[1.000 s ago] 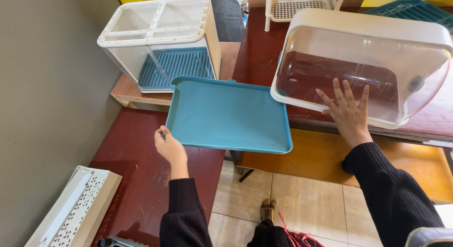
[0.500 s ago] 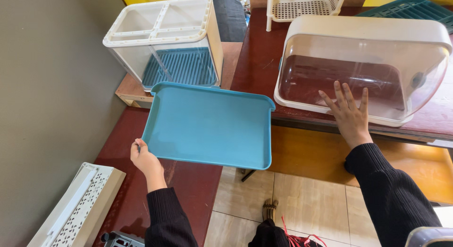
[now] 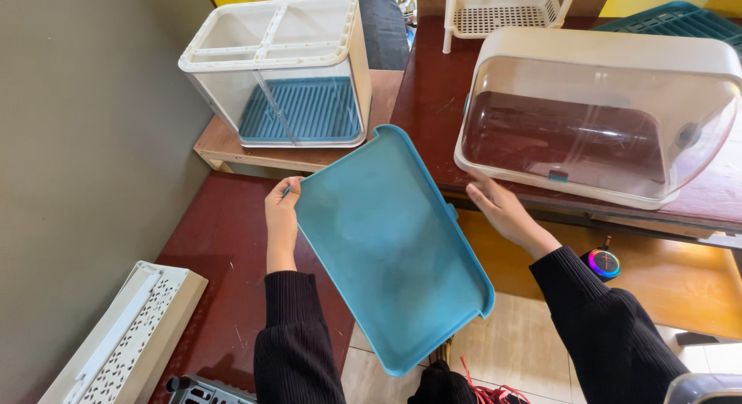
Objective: The person wipes a blue plastic tray with a cloth, then assembles a multi-part storage container by inserting the tray, placing a blue grate, and closing a clear lid. The person then wipes two white perforated trays with the cloth.
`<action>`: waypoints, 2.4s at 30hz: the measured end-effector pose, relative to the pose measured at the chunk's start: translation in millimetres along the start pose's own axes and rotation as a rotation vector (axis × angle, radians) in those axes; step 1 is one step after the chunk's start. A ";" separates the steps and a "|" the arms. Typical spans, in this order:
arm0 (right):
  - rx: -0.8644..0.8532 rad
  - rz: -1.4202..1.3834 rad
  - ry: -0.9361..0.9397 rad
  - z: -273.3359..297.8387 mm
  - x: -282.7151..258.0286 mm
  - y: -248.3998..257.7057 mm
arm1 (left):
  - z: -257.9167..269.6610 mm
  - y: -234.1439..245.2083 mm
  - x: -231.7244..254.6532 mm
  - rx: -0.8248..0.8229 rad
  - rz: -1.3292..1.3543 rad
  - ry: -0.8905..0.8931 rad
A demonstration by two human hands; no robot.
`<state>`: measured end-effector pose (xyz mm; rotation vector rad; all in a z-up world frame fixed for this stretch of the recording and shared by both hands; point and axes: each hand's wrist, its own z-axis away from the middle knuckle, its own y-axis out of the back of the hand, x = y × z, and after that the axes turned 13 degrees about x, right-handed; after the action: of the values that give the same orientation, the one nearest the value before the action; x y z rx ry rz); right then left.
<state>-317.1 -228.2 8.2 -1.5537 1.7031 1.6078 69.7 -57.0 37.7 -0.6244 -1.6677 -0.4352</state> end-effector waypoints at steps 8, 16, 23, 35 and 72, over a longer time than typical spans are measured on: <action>-0.195 -0.037 -0.480 26.4 -3.4 -25.5 | -3.8 -46.5 -10.8 -0.068 -0.030 0.133; -0.020 -0.215 -0.559 43.4 18.2 -59.5 | 57.7 50.5 -72.1 -0.237 -0.159 0.754; -0.054 -0.467 -0.674 44.6 -22.8 -105.3 | 132.5 172.8 -153.1 -0.215 0.267 0.707; -0.364 -0.906 -0.755 15.4 -86.8 -223.0 | 76.1 158.5 -108.9 0.311 0.257 0.508; 0.205 -0.682 -0.906 -57.5 56.2 -315.8 | -224.8 172.7 -251.0 0.253 -0.356 0.182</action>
<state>-48.2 -230.5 -175.9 -0.8983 0.7093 1.3645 379.7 -97.3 -175.8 -0.0952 -1.6271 -0.5083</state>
